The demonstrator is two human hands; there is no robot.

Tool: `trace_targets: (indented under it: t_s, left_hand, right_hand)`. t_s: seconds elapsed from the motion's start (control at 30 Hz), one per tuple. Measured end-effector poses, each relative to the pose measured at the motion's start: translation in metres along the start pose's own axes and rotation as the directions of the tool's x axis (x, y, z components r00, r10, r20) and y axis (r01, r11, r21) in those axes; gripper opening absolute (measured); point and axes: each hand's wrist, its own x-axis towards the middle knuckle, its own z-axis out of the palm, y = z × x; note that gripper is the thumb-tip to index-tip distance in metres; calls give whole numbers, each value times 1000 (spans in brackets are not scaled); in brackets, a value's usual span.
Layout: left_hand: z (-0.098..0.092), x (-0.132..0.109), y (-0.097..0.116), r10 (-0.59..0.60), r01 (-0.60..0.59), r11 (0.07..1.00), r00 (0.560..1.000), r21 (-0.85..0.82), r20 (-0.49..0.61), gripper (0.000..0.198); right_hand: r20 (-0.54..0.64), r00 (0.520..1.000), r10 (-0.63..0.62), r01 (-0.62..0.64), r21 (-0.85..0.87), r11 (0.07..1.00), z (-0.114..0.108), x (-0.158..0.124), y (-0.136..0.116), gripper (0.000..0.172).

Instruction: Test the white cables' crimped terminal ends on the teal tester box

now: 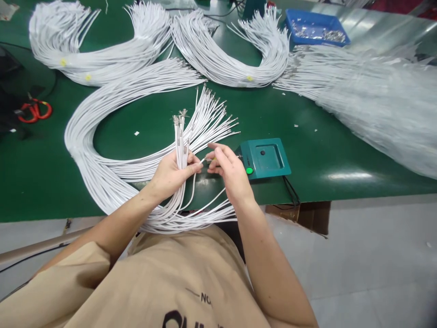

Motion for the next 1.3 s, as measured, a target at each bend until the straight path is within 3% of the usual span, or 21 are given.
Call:
trace_targets:
  t_s: [0.13, 0.27, 0.3, 0.37, 0.47, 0.57, 0.73, 0.87, 1.3]
  left_hand:
    - [0, 0, 0, -28, 28, 998, 1000, -57, 7, 25]
    - [-1, 0, 0, -120, 160, 941, 982, -298, 148, 31]
    - [-1, 0, 0, -147, 208, 914, 970, -347, 194, 37]
    - [-3, 0, 1, -200, 308, 856, 938, -416, 283, 46]
    - [-4, 2, 2, -247, 398, 800, 900, -449, 359, 45]
    - [-2, 5, 1, -260, 397, 809, 903, -433, 342, 41]
    - [3, 10, -6, -195, 252, 918, 959, -307, 207, 43]
    - [7, 14, -9, -149, 170, 974, 978, -151, 145, 42]
    - [15, 23, -19, -210, 204, 975, 976, 87, 61, 40]
  right_hand:
    - [84, 991, -108, 124, -218, 968, 0, -2, 2, 19]
    - [79, 967, -243, 253, -426, 869, 0, -5, 10, 17]
    - [94, 943, -319, 320, -523, 790, -1, -6, 12, 20]
    - [178, 865, -469, 441, -715, 542, -1, -7, 16, 24]
    - [356, 775, -523, 513, -838, 190, -5, -8, 17, 29]
    - [458, 761, -460, 534, -844, 43, -14, -5, 7, 28]
    - [426, 822, -379, 438, -897, -58, -33, 9, -14, 17]
    - [455, 852, -258, 444, -890, -103, -42, 20, -18, 11]
    - [432, 860, -271, 429, -900, -75, -43, 31, -17, 17]
